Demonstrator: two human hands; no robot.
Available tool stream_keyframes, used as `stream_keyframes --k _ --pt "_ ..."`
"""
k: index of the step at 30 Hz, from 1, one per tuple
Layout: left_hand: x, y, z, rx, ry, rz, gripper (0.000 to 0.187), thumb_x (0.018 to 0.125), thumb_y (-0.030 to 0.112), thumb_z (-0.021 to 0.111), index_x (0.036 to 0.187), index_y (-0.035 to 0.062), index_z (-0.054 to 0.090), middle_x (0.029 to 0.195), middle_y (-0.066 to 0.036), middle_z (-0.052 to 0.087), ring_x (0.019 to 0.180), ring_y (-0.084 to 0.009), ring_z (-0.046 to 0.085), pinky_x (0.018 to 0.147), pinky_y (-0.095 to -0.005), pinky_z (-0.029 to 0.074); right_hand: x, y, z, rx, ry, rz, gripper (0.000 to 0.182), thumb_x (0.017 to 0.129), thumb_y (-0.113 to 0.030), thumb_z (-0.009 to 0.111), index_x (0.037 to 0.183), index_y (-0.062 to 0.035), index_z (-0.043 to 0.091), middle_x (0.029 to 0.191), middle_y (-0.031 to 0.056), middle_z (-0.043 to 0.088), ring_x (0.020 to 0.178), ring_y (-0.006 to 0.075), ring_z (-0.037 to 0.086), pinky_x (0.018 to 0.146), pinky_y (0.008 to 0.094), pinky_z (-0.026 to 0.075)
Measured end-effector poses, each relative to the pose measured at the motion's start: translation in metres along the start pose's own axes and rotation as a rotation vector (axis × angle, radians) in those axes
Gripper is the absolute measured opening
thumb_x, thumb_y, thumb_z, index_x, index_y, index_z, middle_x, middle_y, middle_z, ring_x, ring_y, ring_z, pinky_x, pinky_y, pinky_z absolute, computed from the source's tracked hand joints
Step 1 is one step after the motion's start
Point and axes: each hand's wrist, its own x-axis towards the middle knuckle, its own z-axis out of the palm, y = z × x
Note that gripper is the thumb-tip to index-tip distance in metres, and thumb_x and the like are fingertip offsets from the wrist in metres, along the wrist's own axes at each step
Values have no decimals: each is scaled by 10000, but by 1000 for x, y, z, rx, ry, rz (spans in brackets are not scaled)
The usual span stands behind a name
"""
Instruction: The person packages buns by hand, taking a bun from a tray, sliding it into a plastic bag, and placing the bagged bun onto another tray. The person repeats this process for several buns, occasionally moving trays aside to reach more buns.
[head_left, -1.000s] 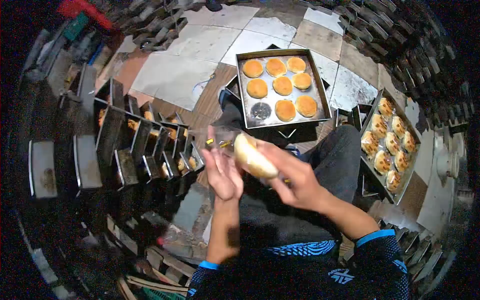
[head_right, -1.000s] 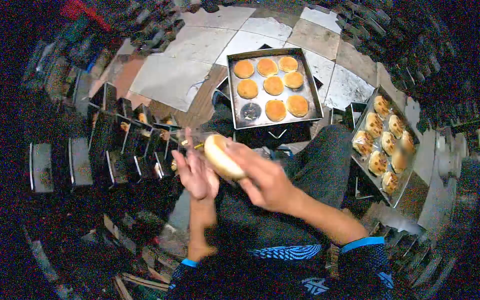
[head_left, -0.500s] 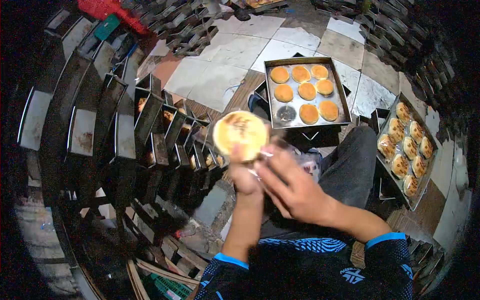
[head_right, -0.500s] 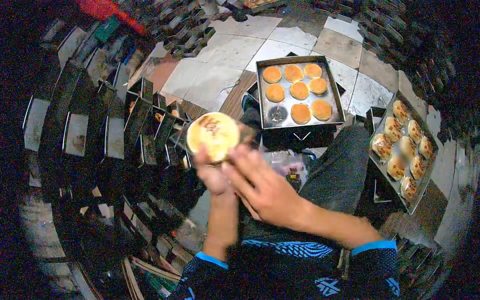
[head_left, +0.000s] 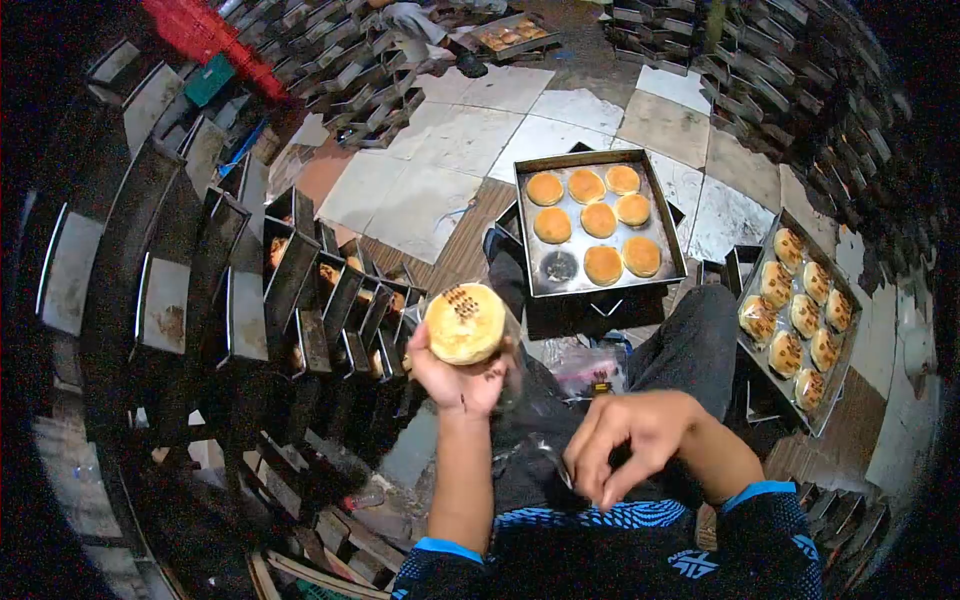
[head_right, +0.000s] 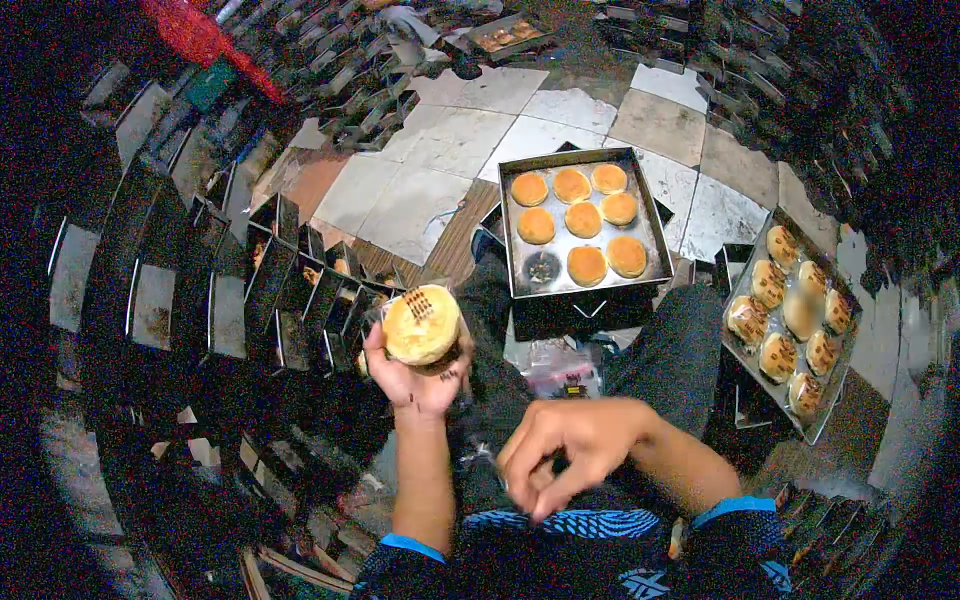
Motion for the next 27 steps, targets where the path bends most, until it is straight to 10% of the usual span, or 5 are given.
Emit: stream_keyframes --k 3,7,11,18,27 --pt "-5 -14 2 -11 137 21 670 864 530 414 1321 44 472 1296 -198 527 1048 -340 606 660 -475 577 -2 59 -1 -889 941 241 172 747 -158 742 868 -54 678 847 105 653 813 292 637 728 371 515" --pt "-37 -48 1 -115 -17 -258 581 973 518 351 1344 86 467 1236 -95 596 1090 -247 597 752 -384 569 12 52 -2 -1106 1075 -162 175 707 -117 770 843 -39 693 836 90 644 786 293 618 780 391 503" --pt "-24 -92 -34 905 331 628 463 1007 406 429 1247 17 503 1147 -106 612 1087 -207 560 933 -361 455 17 75 1 -556 1488 -20 104 768 -35 731 865 -5 711 819 93 669 746 201 629 720 307 498" --pt "-32 13 -34 1562 -65 1449 126 879 170 647 853 50 675 863 -138 634 742 -255 618 663 -336 501 32 35 -25 -1013 1106 -67 189 724 -66 772 903 -28 728 855 92 645 725 213 620 673 301 486" --pt "-28 8 -113 1726 331 1157 249 724 55 722 973 67 716 761 -90 613 727 -227 608 677 -320 486 44 145 -44 -682 1129 9 116 735 -34 751 817 -1 676 785 130 644 730 229 633 663 298 499"
